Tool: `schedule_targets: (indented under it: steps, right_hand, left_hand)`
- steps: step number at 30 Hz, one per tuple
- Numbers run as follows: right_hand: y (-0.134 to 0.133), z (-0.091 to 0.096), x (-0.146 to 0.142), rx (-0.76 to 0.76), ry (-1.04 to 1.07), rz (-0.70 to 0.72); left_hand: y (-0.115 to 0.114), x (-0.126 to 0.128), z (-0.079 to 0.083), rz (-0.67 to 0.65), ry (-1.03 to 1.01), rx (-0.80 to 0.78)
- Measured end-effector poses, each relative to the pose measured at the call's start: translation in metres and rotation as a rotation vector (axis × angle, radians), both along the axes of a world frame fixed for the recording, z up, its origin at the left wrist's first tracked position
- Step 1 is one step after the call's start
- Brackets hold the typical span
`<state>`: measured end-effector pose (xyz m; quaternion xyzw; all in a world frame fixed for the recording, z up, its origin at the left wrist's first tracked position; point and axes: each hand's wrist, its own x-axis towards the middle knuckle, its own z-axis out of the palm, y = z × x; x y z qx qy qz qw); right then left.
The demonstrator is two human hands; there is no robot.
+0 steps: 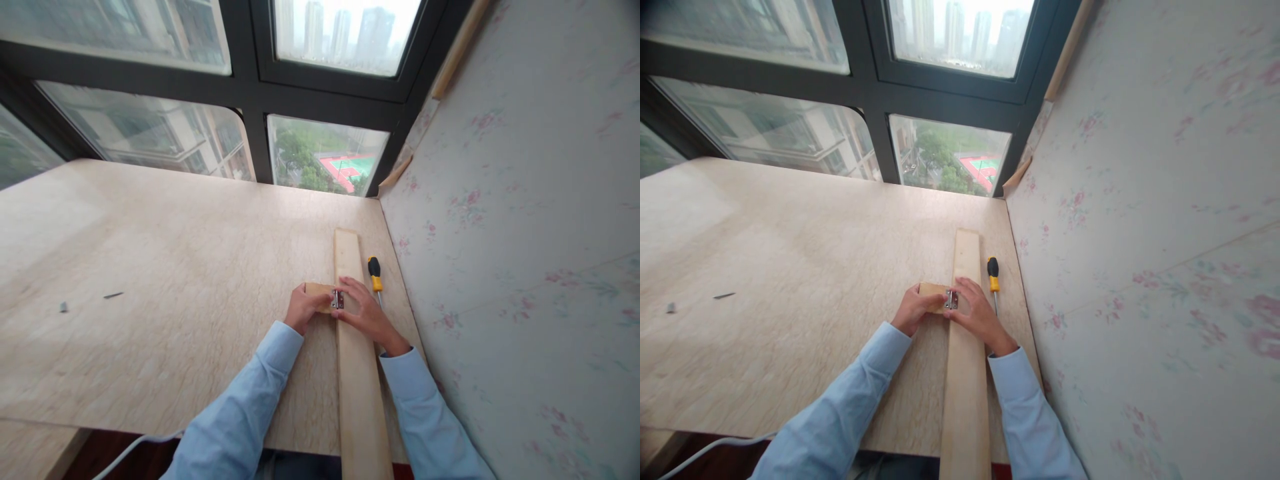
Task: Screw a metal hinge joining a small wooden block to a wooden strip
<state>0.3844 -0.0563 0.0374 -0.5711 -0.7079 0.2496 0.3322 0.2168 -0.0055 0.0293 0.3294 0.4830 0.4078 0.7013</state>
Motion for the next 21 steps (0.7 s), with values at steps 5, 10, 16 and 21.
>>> schedule_targets:
  steps: [5,10,16,21]
  right_hand:
    - [0.0008,-0.0015,0.0005,-0.005,-0.002,-0.002]
    - [0.0015,-0.0035,0.0018,0.010,0.001,0.007]
    - [0.0011,-0.0030,0.0016,0.006,-0.018,0.005]
    - [0.0005,-0.0024,0.0019,0.004,-0.012,0.006]
  left_hand:
    - [0.0000,-0.0004,0.0001,-0.011,-0.017,-0.006]
    - [0.0009,-0.0001,-0.0001,-0.010,-0.022,-0.008]
    - [0.0013,0.0017,0.0021,0.010,-0.008,-0.028]
    - [0.0015,0.0025,0.0027,0.016,-0.012,-0.046]
